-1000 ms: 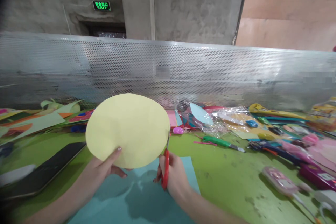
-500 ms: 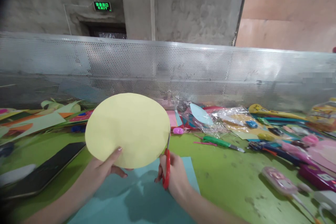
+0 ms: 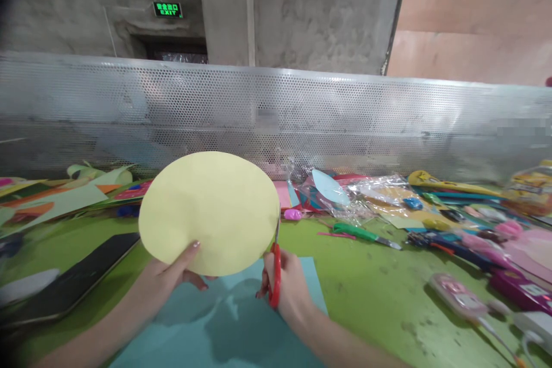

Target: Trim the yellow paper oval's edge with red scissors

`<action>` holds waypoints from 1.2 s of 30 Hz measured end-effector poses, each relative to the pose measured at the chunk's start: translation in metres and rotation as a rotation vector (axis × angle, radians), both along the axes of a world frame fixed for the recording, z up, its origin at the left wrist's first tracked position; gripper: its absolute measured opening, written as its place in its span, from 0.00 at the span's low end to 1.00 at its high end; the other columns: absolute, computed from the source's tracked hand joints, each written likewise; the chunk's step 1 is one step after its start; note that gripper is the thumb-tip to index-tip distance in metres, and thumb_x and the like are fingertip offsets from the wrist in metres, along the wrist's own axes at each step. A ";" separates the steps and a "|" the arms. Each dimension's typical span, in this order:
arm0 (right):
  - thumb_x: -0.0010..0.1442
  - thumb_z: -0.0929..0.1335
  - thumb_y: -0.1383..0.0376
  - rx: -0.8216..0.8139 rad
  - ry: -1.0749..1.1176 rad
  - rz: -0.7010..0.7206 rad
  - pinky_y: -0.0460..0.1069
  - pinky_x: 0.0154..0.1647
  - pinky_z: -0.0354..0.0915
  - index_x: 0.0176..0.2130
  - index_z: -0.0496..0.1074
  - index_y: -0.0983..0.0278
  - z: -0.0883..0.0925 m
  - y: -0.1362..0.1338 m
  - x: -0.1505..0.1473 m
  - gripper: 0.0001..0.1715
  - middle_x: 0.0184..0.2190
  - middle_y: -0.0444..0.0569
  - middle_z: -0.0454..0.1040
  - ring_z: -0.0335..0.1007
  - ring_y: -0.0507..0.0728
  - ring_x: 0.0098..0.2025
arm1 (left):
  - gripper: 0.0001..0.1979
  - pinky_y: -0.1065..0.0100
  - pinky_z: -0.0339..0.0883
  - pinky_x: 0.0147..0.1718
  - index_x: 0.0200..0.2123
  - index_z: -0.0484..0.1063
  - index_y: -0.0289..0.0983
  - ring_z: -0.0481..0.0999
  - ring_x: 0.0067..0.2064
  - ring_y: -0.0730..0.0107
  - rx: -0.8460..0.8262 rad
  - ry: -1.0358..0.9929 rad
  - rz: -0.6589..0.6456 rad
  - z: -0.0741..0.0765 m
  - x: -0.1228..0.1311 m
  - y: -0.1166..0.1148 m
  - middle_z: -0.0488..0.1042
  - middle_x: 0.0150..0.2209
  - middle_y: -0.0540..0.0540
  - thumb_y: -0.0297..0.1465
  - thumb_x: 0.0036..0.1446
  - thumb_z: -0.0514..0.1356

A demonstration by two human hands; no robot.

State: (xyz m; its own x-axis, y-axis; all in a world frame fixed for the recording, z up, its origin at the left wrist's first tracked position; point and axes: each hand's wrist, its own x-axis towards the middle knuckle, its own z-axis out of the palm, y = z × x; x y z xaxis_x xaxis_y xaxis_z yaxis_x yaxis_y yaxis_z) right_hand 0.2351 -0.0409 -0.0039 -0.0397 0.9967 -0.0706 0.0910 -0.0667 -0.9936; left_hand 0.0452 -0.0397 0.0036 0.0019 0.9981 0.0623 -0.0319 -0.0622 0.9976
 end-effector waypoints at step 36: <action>0.49 0.57 0.65 0.114 -0.045 0.007 0.43 0.17 0.60 0.16 0.56 0.63 -0.005 0.008 0.007 0.12 0.11 0.39 0.57 0.60 0.48 0.13 | 0.16 0.66 0.69 0.26 0.33 0.71 0.33 0.72 0.22 0.67 0.076 0.143 -0.083 -0.008 -0.010 0.006 0.74 0.20 0.48 0.40 0.52 0.52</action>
State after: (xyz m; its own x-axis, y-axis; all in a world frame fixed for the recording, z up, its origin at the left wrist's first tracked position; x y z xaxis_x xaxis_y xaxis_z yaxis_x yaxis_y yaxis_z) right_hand 0.2424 -0.0329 -0.0089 -0.0455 0.9981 0.0409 0.1362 0.0468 -0.9896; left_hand 0.0348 -0.0335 -0.0047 0.0981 0.9866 0.1306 0.1020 -0.1405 0.9848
